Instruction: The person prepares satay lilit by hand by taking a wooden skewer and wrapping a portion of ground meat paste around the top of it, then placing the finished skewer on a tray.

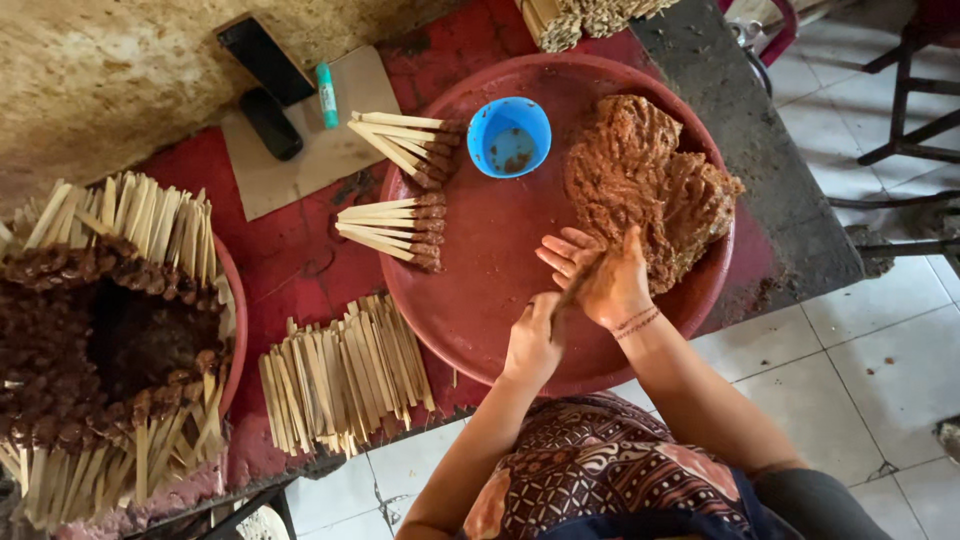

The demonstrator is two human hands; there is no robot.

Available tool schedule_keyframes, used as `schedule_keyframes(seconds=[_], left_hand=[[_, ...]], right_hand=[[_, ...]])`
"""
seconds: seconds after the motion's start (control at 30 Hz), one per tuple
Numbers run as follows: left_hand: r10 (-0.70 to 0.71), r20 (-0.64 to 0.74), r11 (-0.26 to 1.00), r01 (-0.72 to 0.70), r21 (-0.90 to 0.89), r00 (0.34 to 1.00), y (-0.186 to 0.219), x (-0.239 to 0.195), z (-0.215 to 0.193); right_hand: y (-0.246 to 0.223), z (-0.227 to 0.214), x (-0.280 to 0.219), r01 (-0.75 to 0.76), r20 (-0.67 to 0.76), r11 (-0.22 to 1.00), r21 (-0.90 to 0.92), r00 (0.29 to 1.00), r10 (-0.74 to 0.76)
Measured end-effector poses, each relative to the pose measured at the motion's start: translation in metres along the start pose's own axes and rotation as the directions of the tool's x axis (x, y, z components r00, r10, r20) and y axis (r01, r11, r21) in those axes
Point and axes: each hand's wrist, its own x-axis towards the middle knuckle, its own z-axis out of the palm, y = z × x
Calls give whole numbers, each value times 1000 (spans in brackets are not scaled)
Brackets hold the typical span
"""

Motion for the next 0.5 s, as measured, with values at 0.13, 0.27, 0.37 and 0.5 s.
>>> schedule_keyframes(seconds=[0.13, 0.27, 0.37, 0.5], left_hand=[[42, 91, 996, -49, 77, 995, 19, 8, -15], [-432, 438, 509, 613, -604, 789, 16, 11, -6], [-516, 593, 159, 749, -643, 619, -11, -10, 14], [-468, 680, 51, 785, -617, 565, 20, 4, -32]], right_hand=[[6, -51, 49, 121, -31, 991, 55, 992, -119], [-4, -14, 28, 307, 94, 952, -2, 948, -305], [1, -29, 20, 278, 140, 957, -81, 954, -266], [6, -29, 1, 170, 135, 977, -130, 979, -153]])
